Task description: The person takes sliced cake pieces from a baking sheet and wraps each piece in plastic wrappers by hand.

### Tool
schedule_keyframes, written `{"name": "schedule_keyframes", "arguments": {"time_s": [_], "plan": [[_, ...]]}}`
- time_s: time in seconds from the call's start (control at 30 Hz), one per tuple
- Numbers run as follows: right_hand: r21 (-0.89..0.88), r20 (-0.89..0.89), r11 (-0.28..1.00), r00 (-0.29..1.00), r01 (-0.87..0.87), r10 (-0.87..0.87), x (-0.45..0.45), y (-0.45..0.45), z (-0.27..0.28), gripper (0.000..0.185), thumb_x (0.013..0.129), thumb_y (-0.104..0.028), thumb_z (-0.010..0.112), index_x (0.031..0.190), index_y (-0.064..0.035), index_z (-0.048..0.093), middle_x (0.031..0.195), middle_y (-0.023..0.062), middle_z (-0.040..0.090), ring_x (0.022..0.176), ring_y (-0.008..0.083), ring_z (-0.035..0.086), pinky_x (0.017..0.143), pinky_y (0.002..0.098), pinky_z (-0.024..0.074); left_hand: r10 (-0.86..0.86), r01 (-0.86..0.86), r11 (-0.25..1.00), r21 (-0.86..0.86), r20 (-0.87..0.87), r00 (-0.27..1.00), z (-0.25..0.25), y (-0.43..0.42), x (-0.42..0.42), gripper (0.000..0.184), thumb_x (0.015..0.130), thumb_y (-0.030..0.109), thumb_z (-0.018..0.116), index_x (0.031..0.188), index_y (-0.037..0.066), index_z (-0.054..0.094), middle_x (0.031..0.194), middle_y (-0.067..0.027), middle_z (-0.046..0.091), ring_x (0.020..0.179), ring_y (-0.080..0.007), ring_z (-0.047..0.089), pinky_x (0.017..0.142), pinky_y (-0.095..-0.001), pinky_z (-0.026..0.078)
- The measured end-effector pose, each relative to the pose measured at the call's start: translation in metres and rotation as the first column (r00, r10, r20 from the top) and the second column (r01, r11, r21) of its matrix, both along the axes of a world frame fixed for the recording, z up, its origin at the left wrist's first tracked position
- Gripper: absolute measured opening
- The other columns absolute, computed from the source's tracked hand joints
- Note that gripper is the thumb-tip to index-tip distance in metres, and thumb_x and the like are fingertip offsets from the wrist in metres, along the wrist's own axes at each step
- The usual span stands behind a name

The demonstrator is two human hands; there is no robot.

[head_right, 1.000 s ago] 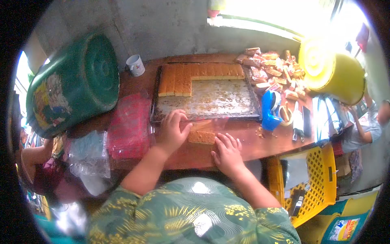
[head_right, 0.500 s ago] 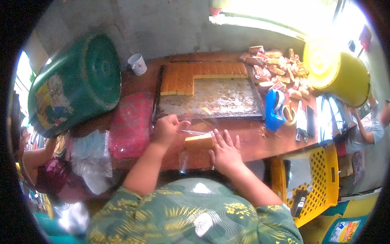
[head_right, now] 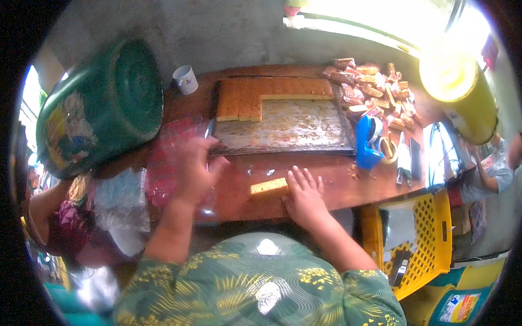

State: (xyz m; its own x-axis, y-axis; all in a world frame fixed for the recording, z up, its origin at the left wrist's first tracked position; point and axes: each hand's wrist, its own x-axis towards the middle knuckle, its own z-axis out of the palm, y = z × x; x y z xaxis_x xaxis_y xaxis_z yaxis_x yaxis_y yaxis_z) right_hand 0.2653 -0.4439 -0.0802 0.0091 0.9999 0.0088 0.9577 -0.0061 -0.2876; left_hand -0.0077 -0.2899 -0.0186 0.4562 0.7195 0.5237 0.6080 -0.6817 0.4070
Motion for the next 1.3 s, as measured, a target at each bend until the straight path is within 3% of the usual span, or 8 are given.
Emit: {"name": "schedule_keyframes", "arguments": {"time_s": [0.07,0.17,0.23,0.4,0.73,0.93,1.03,1.3], "plan": [[0.185,-0.02,0.977,0.993,-0.107,0.113,0.003,-0.003,0.012,0.07,0.092,-0.023,0.067,0.156,-0.0133,0.043,0.166,0.0095,0.037,0.153,0.0347,0.032,0.124,0.0613,0.0197,-0.224,0.181,0.964,-0.193,-0.226,0.948,-0.013,-0.03,0.012,0.07,0.079,0.036,0.085,0.138,0.008,0.059,0.136,-0.0151,0.058,0.132,-0.0362,0.05,0.11,-0.0476,0.042],[0.233,-0.053,0.934,0.956,-0.271,0.29,0.003,0.003,0.027,0.077,0.083,-0.018,0.075,0.154,-0.0174,0.047,0.161,0.0089,0.043,0.15,0.0335,0.037,0.123,0.0573,0.0274,-0.347,0.252,0.87,-0.423,-0.165,0.923,-0.05,-0.046,0.007,0.083,0.075,0.045,0.086,0.145,0.009,0.056,0.144,-0.0129,0.054,0.138,-0.0334,0.045,0.114,-0.0468,0.037],[0.166,-0.087,0.933,0.937,-0.32,0.337,0.001,0.014,0.033,0.077,0.082,-0.019,0.076,0.153,-0.0169,0.047,0.161,0.0096,0.043,0.15,0.0331,0.037,0.122,0.0566,0.0289,-0.308,0.194,0.896,-0.398,-0.246,0.919,-0.051,-0.05,0.006,0.088,0.074,0.048,0.086,0.147,0.01,0.055,0.15,-0.0103,0.05,0.142,-0.0323,0.041,0.117,-0.0476,0.034],[0.103,-0.367,0.942,0.867,-0.321,0.336,0.011,0.048,0.029,0.058,0.087,-0.024,0.078,0.14,-0.0084,0.061,0.126,0.0198,0.067,0.119,0.0401,0.062,0.106,0.0482,0.0503,-0.287,0.15,0.902,-0.406,-0.302,0.909,-0.046,-0.051,0.004,0.089,0.075,0.052,0.085,0.148,0.011,0.054,0.153,-0.0056,0.048,0.144,-0.0306,0.038,0.119,-0.0499,0.03],[0.329,-0.215,0.898,0.903,-0.29,0.371,0.008,0.059,0.02,0.063,0.073,-0.024,0.091,0.13,-0.0077,0.068,0.126,0.0194,0.064,0.122,0.038,0.061,0.104,0.0464,0.0525,-0.276,0.134,0.909,-0.395,-0.329,0.903,-0.057,-0.047,0.002,0.093,0.075,0.058,0.082,0.151,0.012,0.052,0.154,-0.0033,0.046,0.146,-0.0295,0.036,0.119,-0.0508,0.03],[0.268,-0.456,0.906,0.785,-0.329,0.42,0.017,0.067,0.022,0.044,0.08,-0.011,0.082,0.122,-0.0099,0.07,0.121,0.0174,0.067,0.113,0.0401,0.065,0.098,0.0469,0.0557,-0.29,0.152,0.901,-0.407,-0.304,0.907,-0.056,-0.045,0.002,0.098,0.071,0.056,0.086,0.15,0.007,0.053,0.154,-0.0073,0.048,0.144,-0.0314,0.038,0.119,-0.0494,0.031],[0.196,-0.415,0.907,0.806,-0.373,0.422,0.017,0.066,0.023,0.041,0.083,-0.01,0.078,0.123,-0.0094,0.07,0.122,0.0169,0.068,0.113,0.04,0.065,0.099,0.0473,0.0551,-0.295,0.158,0.9,-0.407,-0.301,0.907,-0.057,-0.045,0.003,0.098,0.071,0.055,0.087,0.149,0.007,0.053,0.153,-0.0073,0.048,0.144,-0.0313,0.039,0.119,-0.0494,0.031],[0.152,-0.437,0.936,0.828,-0.317,0.352,0.028,0.06,0.008,0.059,0.08,-0.012,0.084,0.135,-0.0096,0.064,0.129,0.0151,0.065,0.123,0.0358,0.059,0.108,0.0447,0.0477,-0.298,0.149,0.899,-0.411,-0.326,0.897,-0.048,-0.046,0.004,0.093,0.075,0.056,0.084,0.149,0.009,0.054,0.152,-0.0047,0.049,0.144,-0.0295,0.038,0.119,-0.0508,0.03]]}}
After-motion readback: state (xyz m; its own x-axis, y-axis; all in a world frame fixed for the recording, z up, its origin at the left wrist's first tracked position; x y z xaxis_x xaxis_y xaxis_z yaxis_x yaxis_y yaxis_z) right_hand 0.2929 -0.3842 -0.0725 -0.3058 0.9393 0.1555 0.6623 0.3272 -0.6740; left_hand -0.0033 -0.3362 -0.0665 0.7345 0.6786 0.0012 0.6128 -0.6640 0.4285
